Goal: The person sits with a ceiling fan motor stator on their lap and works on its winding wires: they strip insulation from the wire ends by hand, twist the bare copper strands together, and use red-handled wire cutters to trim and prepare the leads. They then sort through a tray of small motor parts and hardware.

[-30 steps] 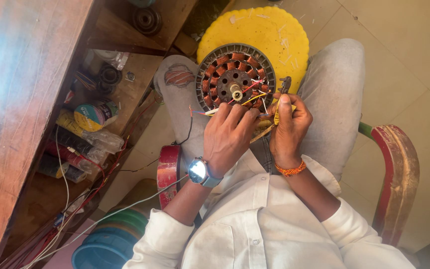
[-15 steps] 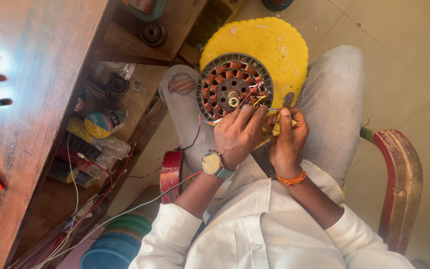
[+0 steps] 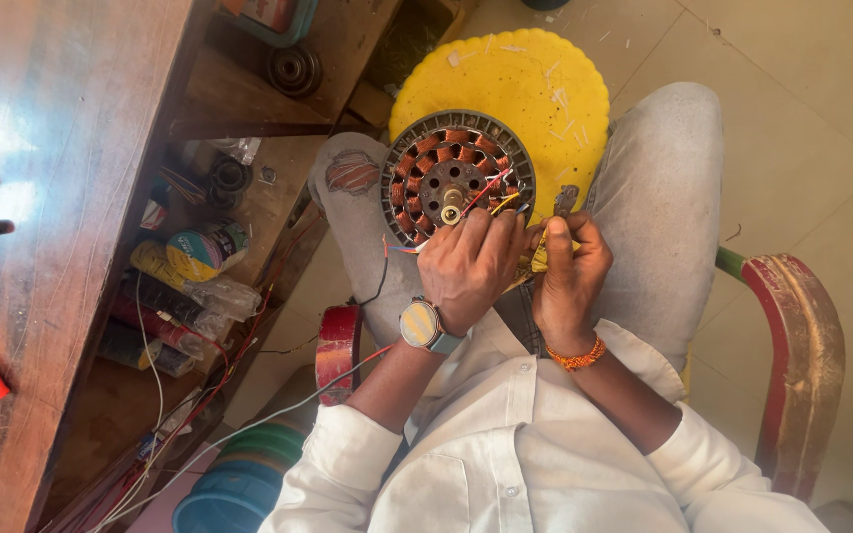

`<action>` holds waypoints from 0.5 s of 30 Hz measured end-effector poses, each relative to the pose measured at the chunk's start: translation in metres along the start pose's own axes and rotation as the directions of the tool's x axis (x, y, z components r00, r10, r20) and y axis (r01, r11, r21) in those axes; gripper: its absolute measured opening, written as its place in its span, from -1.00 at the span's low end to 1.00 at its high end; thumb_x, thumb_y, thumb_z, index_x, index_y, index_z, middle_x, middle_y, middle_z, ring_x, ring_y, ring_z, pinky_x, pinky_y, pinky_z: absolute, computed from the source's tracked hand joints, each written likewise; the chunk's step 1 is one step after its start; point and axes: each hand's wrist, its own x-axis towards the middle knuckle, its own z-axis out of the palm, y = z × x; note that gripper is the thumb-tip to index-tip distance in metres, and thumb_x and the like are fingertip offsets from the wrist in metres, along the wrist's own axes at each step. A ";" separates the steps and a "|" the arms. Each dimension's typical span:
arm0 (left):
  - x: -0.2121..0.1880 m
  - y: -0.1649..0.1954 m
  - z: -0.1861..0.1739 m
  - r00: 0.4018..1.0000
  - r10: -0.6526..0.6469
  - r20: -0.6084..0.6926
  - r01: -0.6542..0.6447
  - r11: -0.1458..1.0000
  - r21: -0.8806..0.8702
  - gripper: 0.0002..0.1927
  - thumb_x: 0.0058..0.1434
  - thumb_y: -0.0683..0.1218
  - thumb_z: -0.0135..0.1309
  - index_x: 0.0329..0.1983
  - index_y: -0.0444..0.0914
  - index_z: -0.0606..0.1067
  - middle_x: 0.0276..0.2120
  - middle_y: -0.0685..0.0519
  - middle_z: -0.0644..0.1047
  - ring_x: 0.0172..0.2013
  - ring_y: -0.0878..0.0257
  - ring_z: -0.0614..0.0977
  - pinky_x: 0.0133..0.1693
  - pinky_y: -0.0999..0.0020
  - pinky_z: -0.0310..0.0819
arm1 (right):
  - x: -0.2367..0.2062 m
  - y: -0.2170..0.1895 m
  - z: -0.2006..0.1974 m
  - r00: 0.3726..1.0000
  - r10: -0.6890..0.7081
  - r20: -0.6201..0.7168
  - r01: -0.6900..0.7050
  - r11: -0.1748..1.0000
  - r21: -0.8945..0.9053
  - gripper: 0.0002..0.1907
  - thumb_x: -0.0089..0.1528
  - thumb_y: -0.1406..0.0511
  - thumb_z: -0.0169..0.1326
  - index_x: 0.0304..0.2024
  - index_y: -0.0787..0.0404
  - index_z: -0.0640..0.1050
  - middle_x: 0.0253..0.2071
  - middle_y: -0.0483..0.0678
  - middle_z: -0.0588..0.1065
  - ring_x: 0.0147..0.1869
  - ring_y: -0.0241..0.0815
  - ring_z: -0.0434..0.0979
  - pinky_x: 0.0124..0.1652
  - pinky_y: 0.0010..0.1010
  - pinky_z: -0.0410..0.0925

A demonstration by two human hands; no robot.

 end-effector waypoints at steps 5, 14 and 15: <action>0.002 0.001 -0.003 0.996 -0.048 0.076 0.045 0.998 0.043 -0.82 0.25 -0.07 0.26 -0.18 -0.20 0.50 -0.31 0.05 0.45 -0.42 0.17 0.52 -0.34 0.27 0.39 | 0.005 -0.010 0.003 1.000 0.017 -0.013 -0.019 0.984 -0.176 -0.75 0.44 0.24 0.10 -0.23 0.31 0.49 -0.34 -0.10 0.48 -0.28 -0.39 0.45 -0.20 -0.54 0.37; 0.000 -0.002 -0.010 0.992 -0.022 0.123 0.019 0.999 0.026 -0.79 0.25 -0.11 0.21 -0.07 -0.22 0.54 -0.26 0.11 0.48 -0.38 0.23 0.55 -0.33 0.30 0.38 | 0.005 -0.021 0.010 1.000 -0.010 0.000 0.009 0.947 -0.320 -0.70 0.42 0.20 0.13 -0.23 0.35 0.52 -0.38 -0.07 0.52 -0.31 -0.40 0.48 -0.25 -0.57 0.36; -0.001 -0.003 -0.010 0.992 -0.021 0.122 0.019 1.000 0.022 -0.78 0.25 -0.11 0.20 -0.06 -0.22 0.54 -0.25 0.11 0.49 -0.38 0.24 0.55 -0.33 0.30 0.37 | 0.006 -0.021 0.011 1.000 -0.015 0.002 0.015 0.949 -0.315 -0.70 0.41 0.20 0.14 -0.22 0.35 0.51 -0.37 -0.07 0.53 -0.31 -0.40 0.48 -0.25 -0.57 0.36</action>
